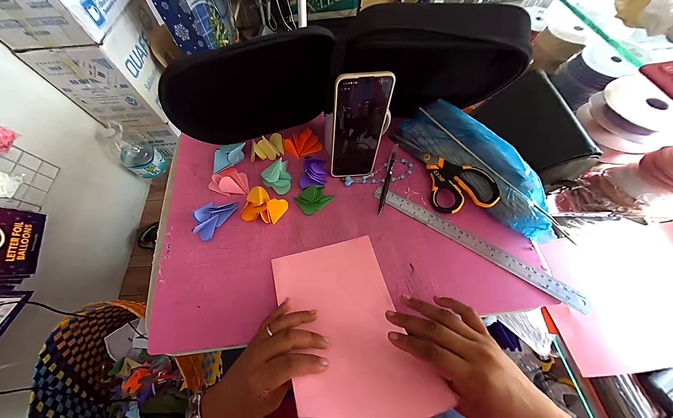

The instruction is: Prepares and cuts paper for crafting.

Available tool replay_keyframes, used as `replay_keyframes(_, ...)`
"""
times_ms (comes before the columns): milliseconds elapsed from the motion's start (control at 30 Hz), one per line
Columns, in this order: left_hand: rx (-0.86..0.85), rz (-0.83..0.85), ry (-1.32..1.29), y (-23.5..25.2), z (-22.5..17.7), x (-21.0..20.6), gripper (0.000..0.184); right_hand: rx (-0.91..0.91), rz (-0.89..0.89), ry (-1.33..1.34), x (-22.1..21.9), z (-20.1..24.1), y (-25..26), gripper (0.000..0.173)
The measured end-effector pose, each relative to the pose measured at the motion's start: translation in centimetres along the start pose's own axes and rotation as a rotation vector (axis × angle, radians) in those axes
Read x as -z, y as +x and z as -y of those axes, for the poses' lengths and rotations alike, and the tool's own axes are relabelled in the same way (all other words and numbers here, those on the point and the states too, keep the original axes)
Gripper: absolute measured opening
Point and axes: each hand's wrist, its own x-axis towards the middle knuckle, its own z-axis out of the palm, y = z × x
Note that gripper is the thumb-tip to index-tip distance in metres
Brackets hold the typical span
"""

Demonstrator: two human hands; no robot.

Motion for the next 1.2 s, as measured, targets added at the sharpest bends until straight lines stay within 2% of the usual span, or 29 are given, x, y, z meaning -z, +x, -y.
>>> replay_keyframes(133, 0.038, 0.054, -0.094, 0.6, 0.7, 0.8, 0.02, 0.011, 0.005, 0.007, -1.4, -1.1, -0.2, 0.033)
replay_keyframes(333, 0.109, 0.138, 0.422, 0.3, 1.3, 2.0, 0.031, 0.029, -0.021, 0.098, -2.3, -2.2, 0.1, 0.035)
replay_keyframes(567, 0.143, 0.093, 0.587, -0.3, 1.4, 1.9, 0.031, 0.005, -0.052, 0.148, -2.1, -2.6, 0.5, 0.037)
replay_keyframes(800, 0.275, -0.036, 0.497, 0.4, 1.5, 1.4, 0.034, -0.095, -0.126, 0.284, -2.2, -2.6, 0.8, 0.029)
replay_keyframes(933, 0.37, -0.133, 0.401, 1.1, 1.1, 1.0, 0.046, -0.203, -0.195, 0.384, -2.5, -2.5, 1.3, 0.025)
replay_keyframes(1200, 0.455, -0.251, 0.382, 1.9, 1.0, 0.3, 0.043, -0.362, -0.276, 0.385, -2.5, -2.2, 2.4, 0.022)
